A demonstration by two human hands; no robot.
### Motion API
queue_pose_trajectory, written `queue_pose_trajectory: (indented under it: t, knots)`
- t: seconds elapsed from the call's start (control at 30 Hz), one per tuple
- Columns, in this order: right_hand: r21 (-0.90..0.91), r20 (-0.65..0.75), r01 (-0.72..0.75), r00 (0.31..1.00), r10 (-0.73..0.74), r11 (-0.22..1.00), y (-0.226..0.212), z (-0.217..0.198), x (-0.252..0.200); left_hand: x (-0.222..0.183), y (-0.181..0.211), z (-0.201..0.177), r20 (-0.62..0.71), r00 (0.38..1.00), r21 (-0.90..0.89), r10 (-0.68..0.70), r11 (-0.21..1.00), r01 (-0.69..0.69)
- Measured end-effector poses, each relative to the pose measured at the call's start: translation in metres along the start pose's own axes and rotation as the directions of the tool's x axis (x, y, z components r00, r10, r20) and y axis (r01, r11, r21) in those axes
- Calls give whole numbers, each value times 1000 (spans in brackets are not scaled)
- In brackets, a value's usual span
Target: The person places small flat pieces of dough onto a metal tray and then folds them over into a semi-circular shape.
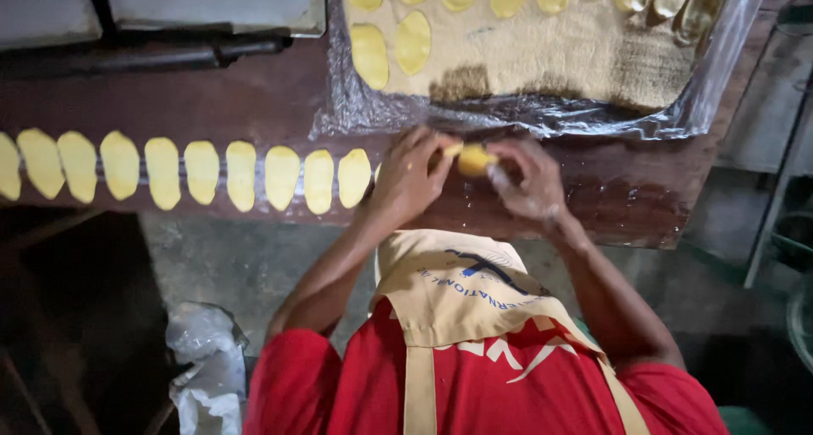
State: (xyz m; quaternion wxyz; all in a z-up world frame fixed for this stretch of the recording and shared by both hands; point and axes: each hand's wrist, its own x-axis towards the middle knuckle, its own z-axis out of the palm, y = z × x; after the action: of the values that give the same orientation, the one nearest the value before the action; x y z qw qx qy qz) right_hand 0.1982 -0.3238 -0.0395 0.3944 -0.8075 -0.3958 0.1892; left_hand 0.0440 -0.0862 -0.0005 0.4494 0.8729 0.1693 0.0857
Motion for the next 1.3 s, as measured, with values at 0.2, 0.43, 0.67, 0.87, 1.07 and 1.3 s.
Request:
queue_pose_trajectory:
  t: [0.2,0.43,0.67,0.87,1.07,1.3]
  knots:
    - [-337,-178,311,906,-385,889,-10,-6,106,94,-38,31,-232,922,295,311,925,-238]
    - [-595,-79,292,906,-416,749,53,63,82,67,-79,67,-4,992,596,128,796,-101]
    - [-385,-44,149,983,-180,911,47,54,-40,-65,-84,49,-295,941,528,164,849,17]
    - [-186,220,159,968,-117,970,41,90,-100,-206,-95,34,-318,934,455,-162,838,301]
    - [-106,293,53,956,-20,993,3,144,-77,-201,-152,13,-314,942,391,-119,888,243]
    - [-299,227,95,974,-26,950,-47,180,0,-80,-209,20,-126,992,492,14,869,50]
